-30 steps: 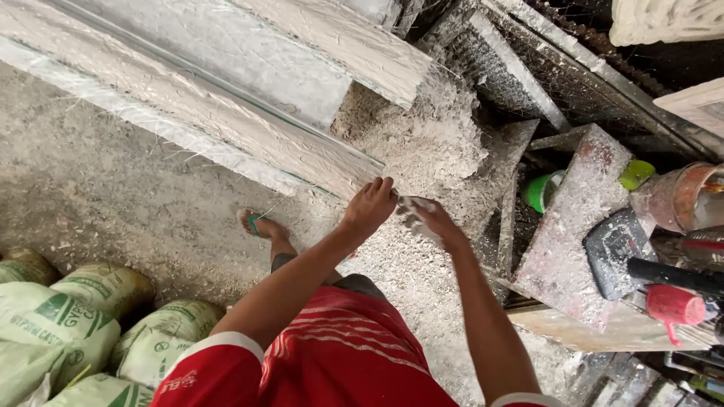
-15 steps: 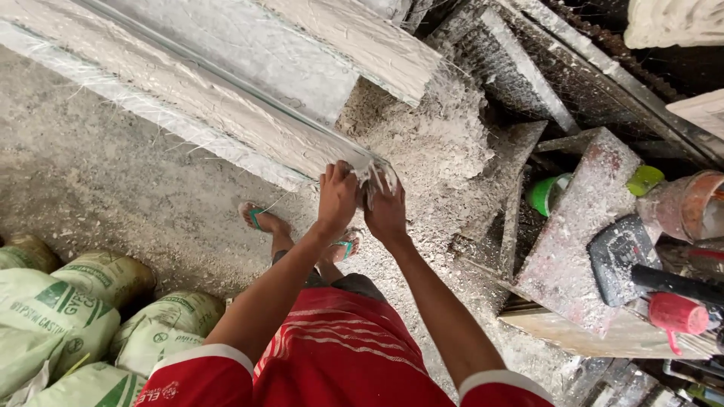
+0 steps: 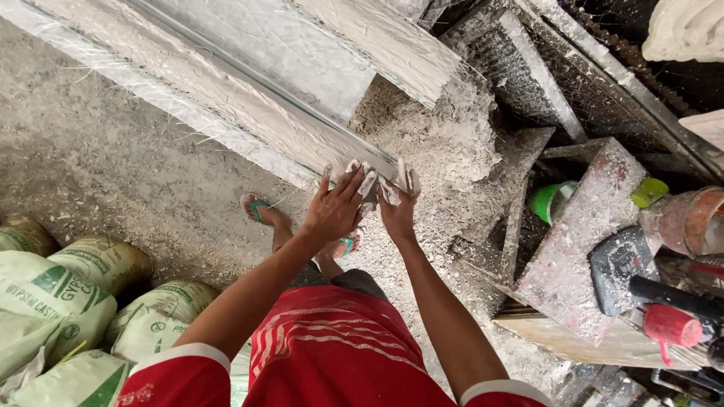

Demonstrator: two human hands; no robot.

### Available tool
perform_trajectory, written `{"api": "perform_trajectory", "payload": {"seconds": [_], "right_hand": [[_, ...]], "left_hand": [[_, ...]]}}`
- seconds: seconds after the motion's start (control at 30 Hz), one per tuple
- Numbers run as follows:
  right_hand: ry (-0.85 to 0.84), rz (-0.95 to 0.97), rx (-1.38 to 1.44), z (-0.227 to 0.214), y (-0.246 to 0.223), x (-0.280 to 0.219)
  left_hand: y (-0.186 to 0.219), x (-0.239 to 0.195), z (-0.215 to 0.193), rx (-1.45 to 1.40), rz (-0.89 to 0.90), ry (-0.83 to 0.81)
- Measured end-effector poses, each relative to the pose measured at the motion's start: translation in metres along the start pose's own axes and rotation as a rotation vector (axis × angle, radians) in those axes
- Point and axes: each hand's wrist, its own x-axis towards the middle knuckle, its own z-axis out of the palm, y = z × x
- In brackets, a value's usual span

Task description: Applying and smoothing white plaster or resin over fiberglass strips on a mold to create architectural moldings.

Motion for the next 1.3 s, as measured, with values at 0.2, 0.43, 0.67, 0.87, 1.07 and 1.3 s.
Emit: {"api": "perform_trajectory", "payload": {"seconds": [0.2, 0.43, 0.67, 0.87, 1.07, 1.3], "right_hand": [[0.007, -0.329, -0.153, -0.026, -0.031, 0.004], [-0.006, -0.601, -0.44, -0.058, -0.066, 0.009], [-0.402, -0.553, -0.66, -0.076, -0.058, 0.01], [-0.506, -0.803, -0.79, -0.071, -0.109, 0.031], [-0.643, -0.907, -0.801, 0.008, -0.132, 0.064], [-0.67, -0.952, -0.75, 0.096, -0.219, 0.092]], "left_hand": [[0.014, 0.01, -0.043, -0.01, -0.091, -0.15], [0.056, -0.03, 0.01, -0.218, -0.268, -0.176], [0.019, -0.019, -0.014, 0.082, -0.55, -0.005], [0.017, -0.005, -0.047, -0.528, -0.805, -0.609], [0.007, -0.001, -0.053, -0.38, -0.878, -0.542], [-0.088, -0.018, -0.035, 0.016, -0.948, -0.233]]}}
